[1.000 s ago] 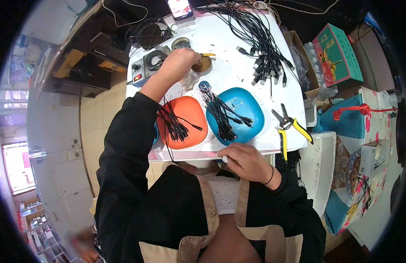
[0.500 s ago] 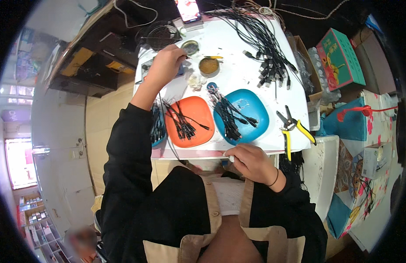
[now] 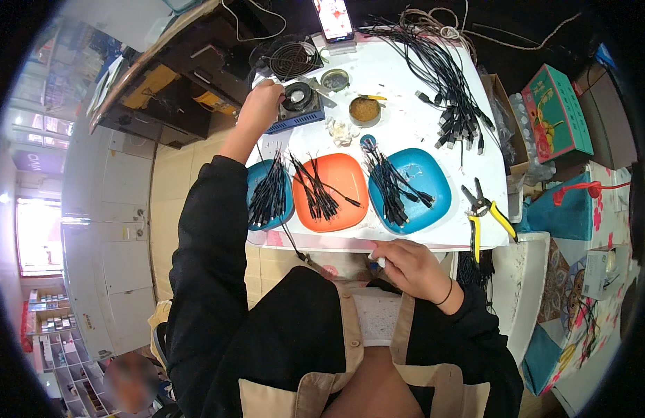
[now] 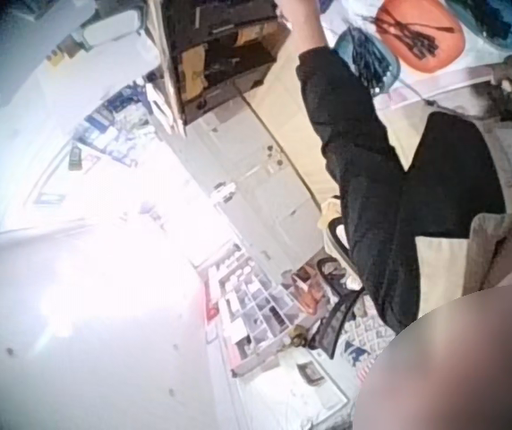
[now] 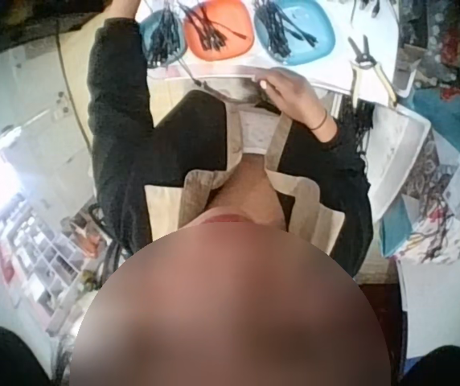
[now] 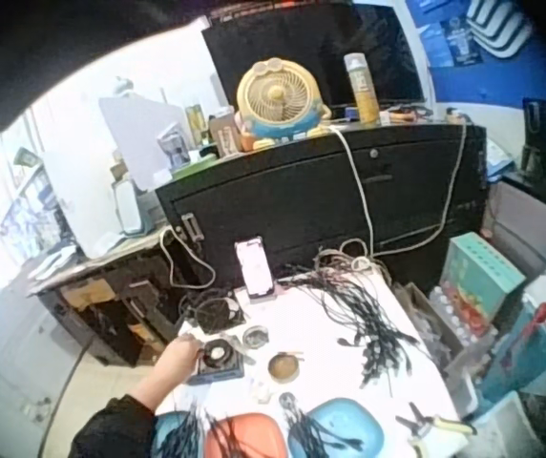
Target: The person sits on the floor at a low table and repeatedly picks up black cables and small white components, attaching the components to the cable ends by hand. Finished assemblies are placed into a white bin beside the table.
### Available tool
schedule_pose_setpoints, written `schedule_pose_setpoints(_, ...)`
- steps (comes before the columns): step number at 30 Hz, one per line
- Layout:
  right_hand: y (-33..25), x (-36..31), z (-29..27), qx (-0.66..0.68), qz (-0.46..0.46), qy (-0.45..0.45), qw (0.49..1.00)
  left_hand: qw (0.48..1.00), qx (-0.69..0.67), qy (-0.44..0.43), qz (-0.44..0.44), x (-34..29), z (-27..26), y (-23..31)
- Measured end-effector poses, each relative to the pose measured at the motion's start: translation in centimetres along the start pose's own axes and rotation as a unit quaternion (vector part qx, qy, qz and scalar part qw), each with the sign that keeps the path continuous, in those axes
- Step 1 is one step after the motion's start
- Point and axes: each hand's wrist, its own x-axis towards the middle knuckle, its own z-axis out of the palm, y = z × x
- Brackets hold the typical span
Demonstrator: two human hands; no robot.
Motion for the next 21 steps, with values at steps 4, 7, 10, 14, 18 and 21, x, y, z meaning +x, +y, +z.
schedule_pose_setpoints(4, 0.2, -0.1, -0.1, 0.004, 0.008, -0.001, 1.0, 0.998, 0.039, -0.034, 0.023, 0.8, 0.0, 0.0)
schedule_pose_setpoints(7, 0.3, -0.2, -0.2, 0.002, 0.003, -0.001, 1.0, 0.995, 0.072, -0.06, 0.037, 1.3, -0.2, 0.1)
schedule_pose_setpoints(10, 0.4, -0.2, -0.4, 0.005, 0.011, -0.006, 1.0, 0.991, 0.094, -0.083, 0.048, 1.8, -0.5, 0.5)
schedule_pose_setpoints(14, 0.6, -0.3, -0.8, 0.01, 0.012, -0.007, 1.0, 0.986, 0.113, -0.105, 0.058, 2.1, -0.6, 1.1)
schedule_pose_setpoints(18, 0.7, -0.6, -1.0, 0.014, 0.011, 0.006, 1.0, 0.981, 0.147, -0.091, 0.088, 2.3, -0.4, 1.1)
schedule_pose_setpoints(21, 0.8, -0.7, -1.0, 0.014, 0.02, 0.003, 1.0, 0.982, 0.145, -0.086, 0.088, 2.2, 0.0, 0.8)
